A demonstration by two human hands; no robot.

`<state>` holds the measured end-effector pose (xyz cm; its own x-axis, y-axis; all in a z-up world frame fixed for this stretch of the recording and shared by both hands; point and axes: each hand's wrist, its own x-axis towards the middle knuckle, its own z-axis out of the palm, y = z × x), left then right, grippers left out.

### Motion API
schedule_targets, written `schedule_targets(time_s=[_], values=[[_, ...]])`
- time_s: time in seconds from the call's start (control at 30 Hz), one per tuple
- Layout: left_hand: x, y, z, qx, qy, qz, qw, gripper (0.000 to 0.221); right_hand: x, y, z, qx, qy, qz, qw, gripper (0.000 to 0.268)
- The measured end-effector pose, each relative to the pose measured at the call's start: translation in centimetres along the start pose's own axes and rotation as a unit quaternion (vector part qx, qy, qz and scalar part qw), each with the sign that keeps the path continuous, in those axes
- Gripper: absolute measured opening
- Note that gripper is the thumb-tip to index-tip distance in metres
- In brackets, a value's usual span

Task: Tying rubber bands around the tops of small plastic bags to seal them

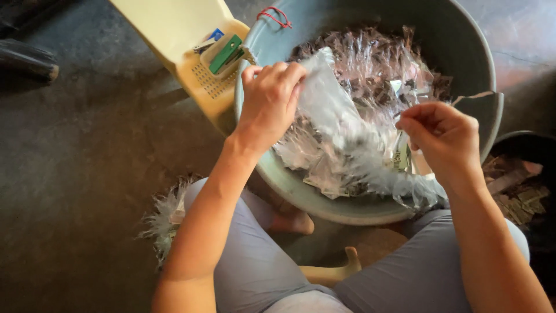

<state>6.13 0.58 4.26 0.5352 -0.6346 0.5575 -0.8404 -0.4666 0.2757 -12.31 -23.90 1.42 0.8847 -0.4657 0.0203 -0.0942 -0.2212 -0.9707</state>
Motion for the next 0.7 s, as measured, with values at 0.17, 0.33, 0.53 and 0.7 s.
schedule_targets(time_s=[0.17, 0.33, 0.53, 0.7], values=[[-0.7, 0.0, 3.5, 0.001, -0.020, -0.025, 0.999, 0.014, 0.0, 2.2, 0.8, -0.039, -0.063, -0.013, 0.997, 0.017], [-3.2, 1.7, 7.4, -0.200, -0.123, -0.184, 0.955, 0.015, -0.2, 2.8, 3.9, -0.102, -0.024, -0.119, 0.987, 0.011], [-2.8, 4.5, 6.9, -0.376, -0.196, -0.278, 0.862, 0.017, -0.5, 0.7, 6.1, -0.197, 0.008, -0.269, 0.943, 0.011], [-2.5, 5.5, 5.6, -0.426, -0.219, -0.289, 0.829, 0.015, -0.1, 1.3, 5.8, -0.200, 0.034, -0.264, 0.943, 0.011]])
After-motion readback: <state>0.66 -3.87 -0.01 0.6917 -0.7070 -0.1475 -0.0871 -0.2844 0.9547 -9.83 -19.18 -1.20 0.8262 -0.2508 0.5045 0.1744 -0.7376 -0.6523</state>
